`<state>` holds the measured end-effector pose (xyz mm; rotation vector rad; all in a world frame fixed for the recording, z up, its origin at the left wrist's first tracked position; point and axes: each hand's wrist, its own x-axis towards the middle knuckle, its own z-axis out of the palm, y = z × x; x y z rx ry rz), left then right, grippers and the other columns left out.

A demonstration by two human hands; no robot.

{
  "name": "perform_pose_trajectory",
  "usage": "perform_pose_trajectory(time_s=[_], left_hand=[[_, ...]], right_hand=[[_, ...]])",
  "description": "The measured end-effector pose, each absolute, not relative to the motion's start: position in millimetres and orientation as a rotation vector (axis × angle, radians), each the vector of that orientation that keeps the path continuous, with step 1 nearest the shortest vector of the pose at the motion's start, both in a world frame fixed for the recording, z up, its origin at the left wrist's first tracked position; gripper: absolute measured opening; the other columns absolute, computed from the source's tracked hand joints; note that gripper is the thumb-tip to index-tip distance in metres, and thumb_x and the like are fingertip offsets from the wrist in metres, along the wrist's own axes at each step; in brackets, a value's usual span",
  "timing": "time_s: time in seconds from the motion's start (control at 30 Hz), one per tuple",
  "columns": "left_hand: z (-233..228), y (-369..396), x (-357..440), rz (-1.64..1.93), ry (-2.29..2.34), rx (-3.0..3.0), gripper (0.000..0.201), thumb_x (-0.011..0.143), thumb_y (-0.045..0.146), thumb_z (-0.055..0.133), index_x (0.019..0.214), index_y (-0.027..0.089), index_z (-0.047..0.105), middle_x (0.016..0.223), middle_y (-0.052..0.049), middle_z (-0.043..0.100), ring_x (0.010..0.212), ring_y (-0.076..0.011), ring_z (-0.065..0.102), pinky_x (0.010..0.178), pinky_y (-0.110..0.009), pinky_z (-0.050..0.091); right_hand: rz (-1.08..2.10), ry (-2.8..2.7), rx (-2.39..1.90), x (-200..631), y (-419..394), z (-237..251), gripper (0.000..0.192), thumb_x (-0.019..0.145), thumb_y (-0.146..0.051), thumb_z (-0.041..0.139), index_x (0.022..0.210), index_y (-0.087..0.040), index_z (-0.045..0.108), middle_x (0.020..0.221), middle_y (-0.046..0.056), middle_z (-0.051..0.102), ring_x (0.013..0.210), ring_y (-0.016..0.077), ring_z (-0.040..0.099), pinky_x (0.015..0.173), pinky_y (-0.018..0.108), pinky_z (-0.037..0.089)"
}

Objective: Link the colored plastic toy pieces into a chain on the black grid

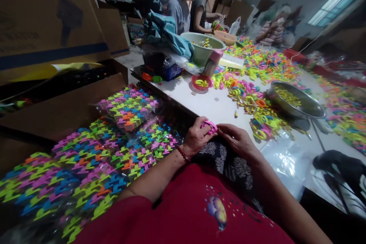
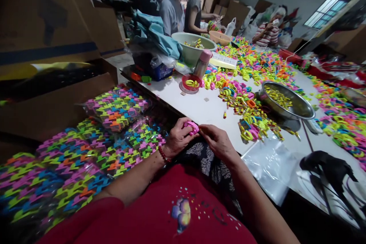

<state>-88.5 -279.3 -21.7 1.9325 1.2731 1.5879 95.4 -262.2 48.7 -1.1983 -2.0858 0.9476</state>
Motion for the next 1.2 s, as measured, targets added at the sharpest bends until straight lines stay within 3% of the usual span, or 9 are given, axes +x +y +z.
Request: perform_pose_trajectory(time_s=[0.33, 0.6, 0.9, 1.03, 1.1, 1.2], left_hand=[[-19, -276, -89, 1.459, 1.276, 2.104, 0.017, 0.089, 0.029, 0.057, 0.094, 0.021, 0.071, 0.117, -0.012, 0.057, 0.107, -0.0233, 0.058, 0.096, -0.034, 0.05], [-7, -280, -69, 1.32, 1.47, 2.297, 0.016, 0.091, 0.025, 0.054, 0.094, 0.017, 0.068, 0.117, -0.012, 0.055, 0.101, -0.0205, 0.058, 0.089, -0.033, 0.053], [7, -273, -37, 1.028, 1.579, 2.493, 0.015, 0.092, 0.023, 0.053, 0.092, 0.015, 0.066, 0.117, -0.012, 0.055, 0.101, -0.021, 0.059, 0.088, -0.034, 0.054], [10, -265, -26, 0.935, 1.483, 2.627, 0.016, 0.093, 0.025, 0.052, 0.092, 0.016, 0.066, 0.121, -0.013, 0.055, 0.102, -0.0214, 0.059, 0.089, -0.034, 0.054], [9, -258, -19, 0.91, 1.438, 2.61, 0.017, 0.093, 0.026, 0.052, 0.095, 0.017, 0.066, 0.12, -0.012, 0.055, 0.102, -0.0206, 0.06, 0.09, -0.033, 0.053], [0, -237, -12, 0.898, 1.449, 2.471, 0.019, 0.094, 0.033, 0.053, 0.098, 0.02, 0.067, 0.118, -0.009, 0.055, 0.097, -0.0183, 0.062, 0.088, -0.031, 0.053]], right_hand=[[0.768, -2.151, -1.215, 87, -264, 52, 0.033, 0.09, -0.046, 0.059, 0.109, -0.02, 0.069, 0.1, 0.009, 0.072, 0.086, 0.0215, 0.066, 0.079, 0.033, 0.053], [0.638, -2.064, -1.236, 105, -264, 40, 0.027, 0.09, -0.041, 0.061, 0.105, -0.02, 0.068, 0.098, 0.008, 0.071, 0.089, 0.0213, 0.066, 0.084, 0.035, 0.052], [1.051, -1.758, -1.179, 138, -256, 30, 0.025, 0.084, -0.04, 0.068, 0.091, -0.016, 0.068, 0.082, 0.005, 0.071, 0.075, 0.0173, 0.065, 0.066, 0.026, 0.052], [0.999, -1.702, -1.264, 147, -252, 19, 0.024, 0.084, -0.039, 0.067, 0.087, -0.015, 0.069, 0.074, 0.003, 0.069, 0.066, 0.0154, 0.062, 0.06, 0.025, 0.049], [0.896, -1.761, -1.306, 158, -252, 19, 0.023, 0.088, -0.037, 0.063, 0.089, -0.015, 0.069, 0.076, 0.003, 0.069, 0.068, 0.0159, 0.062, 0.064, 0.027, 0.051], [0.572, -1.917, -1.337, 189, -263, 21, 0.038, 0.092, -0.036, 0.059, 0.122, -0.013, 0.061, 0.112, 0.013, 0.067, 0.103, 0.0224, 0.062, 0.09, 0.036, 0.052]])
